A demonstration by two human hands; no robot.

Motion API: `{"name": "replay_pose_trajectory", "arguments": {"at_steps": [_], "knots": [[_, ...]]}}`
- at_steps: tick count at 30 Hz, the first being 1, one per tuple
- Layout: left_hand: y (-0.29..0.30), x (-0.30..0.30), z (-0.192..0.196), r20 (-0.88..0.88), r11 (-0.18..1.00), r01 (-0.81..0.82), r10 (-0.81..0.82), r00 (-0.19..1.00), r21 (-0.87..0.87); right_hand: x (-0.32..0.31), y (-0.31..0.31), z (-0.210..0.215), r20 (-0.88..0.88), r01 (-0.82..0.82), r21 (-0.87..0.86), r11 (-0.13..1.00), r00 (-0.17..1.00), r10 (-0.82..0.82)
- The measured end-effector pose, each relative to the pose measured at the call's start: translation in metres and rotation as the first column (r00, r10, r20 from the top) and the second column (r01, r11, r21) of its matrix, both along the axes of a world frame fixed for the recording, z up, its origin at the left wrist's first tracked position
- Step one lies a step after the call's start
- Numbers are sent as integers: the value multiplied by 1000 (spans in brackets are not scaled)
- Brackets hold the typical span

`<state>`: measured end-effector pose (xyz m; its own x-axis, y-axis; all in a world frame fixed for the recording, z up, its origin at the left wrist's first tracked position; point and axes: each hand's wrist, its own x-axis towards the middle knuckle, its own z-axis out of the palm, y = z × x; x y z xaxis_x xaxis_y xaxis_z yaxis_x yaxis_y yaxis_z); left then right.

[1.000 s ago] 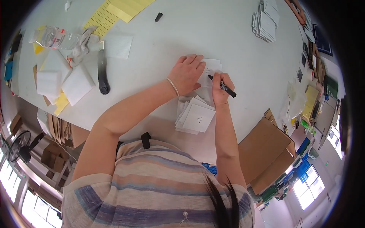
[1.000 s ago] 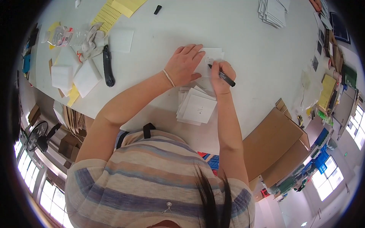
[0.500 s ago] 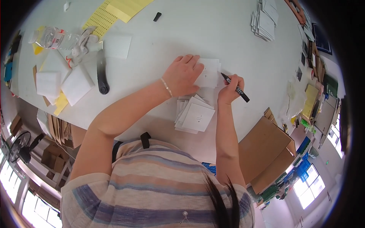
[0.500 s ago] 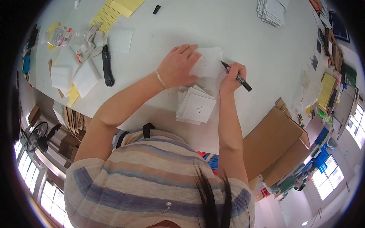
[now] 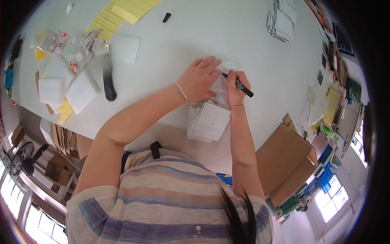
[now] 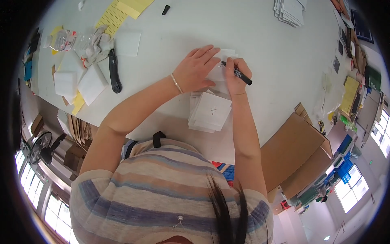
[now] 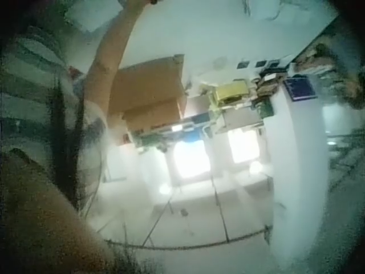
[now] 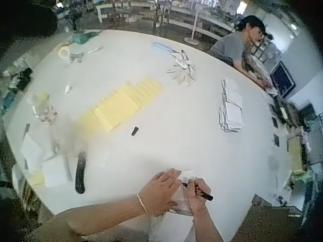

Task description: The person counts and stacks small gray plates, then marks small white packets with a marker pen.

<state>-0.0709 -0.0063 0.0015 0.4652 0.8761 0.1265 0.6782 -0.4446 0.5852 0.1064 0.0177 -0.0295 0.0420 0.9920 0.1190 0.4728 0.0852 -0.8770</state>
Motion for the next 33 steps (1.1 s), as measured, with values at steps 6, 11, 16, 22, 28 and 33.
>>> {"name": "replay_pose_trajectory", "arguments": {"at_steps": [6,11,16,22,28,33], "knots": [[6,4,-11,-101,1000,-15,13,995,-19,-1,1,-3,73,-22,83,996,997,16],[7,4,-11,-129,1000,-18,16,992,-15,10,-6,-7,51,5,27,1000,999,-7],[6,7,-11,-114,999,-36,35,993,-9,20,-17,-13,27,-41,3,999,999,41],[6,8,-9,-109,999,-45,42,993,-18,16,-14,-8,189,-147,127,981,974,121],[4,11,-10,-99,999,-44,43,994,-14,22,-20,-13,64,-48,52,997,997,44],[2,7,-13,-75,998,-62,60,995,-17,17,-17,-9,162,-134,102,986,980,117]]}}
